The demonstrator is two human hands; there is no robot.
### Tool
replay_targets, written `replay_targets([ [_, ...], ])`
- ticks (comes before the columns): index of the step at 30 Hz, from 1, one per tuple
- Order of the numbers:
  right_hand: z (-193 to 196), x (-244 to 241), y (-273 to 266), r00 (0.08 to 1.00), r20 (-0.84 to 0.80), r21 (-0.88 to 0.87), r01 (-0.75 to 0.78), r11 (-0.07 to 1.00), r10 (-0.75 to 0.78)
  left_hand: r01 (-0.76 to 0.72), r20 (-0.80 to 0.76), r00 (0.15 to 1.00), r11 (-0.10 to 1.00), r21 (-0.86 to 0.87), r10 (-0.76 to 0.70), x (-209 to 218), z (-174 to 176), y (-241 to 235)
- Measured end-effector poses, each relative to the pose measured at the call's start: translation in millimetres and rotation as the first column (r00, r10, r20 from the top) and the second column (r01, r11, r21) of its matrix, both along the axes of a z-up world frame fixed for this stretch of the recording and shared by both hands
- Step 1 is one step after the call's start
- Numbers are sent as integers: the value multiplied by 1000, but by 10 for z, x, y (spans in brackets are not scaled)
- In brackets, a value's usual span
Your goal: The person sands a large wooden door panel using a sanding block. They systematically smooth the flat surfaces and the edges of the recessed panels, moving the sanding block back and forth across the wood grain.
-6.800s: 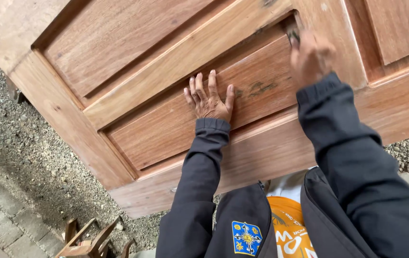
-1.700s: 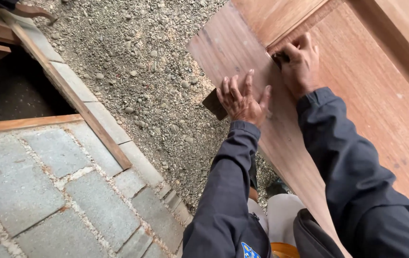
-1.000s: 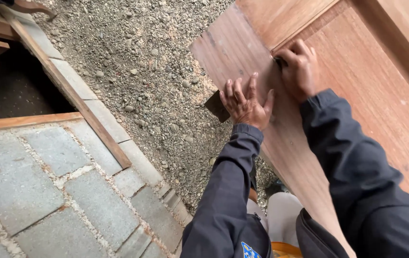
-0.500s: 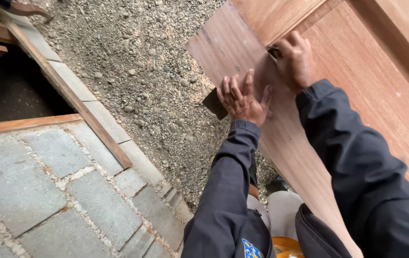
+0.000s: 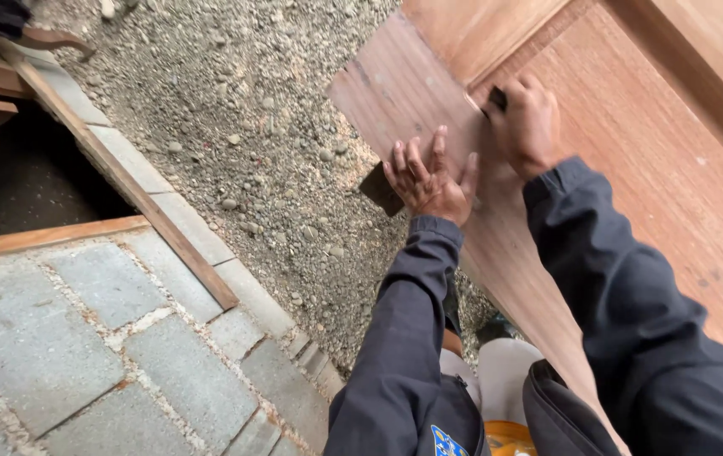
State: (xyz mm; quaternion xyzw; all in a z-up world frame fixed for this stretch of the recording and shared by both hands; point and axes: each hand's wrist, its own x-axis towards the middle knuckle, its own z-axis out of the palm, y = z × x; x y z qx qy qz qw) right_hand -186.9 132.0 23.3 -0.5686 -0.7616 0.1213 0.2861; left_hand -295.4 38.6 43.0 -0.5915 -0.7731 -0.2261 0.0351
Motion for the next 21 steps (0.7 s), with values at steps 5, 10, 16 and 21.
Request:
replay_targets([
  [5, -134, -198, 74, 980, -42, 61, 199, 978, -196, 1, -6, 1000, 999, 51, -1, 7, 44, -12],
  [10, 48, -43, -170, 987, -9, -11, 159, 987, -159, 10, -17, 1000, 988, 154, -8, -11, -9, 30],
  [16, 130, -163, -26, 988, -114, 112, 116, 987, -103, -11, -17, 1000, 998, -56, 10, -7, -34, -12],
  [21, 364, 604, -1009, 984, -163, 76, -62, 995, 74, 25, 26, 999, 984, -175, -20, -17, -97, -33],
])
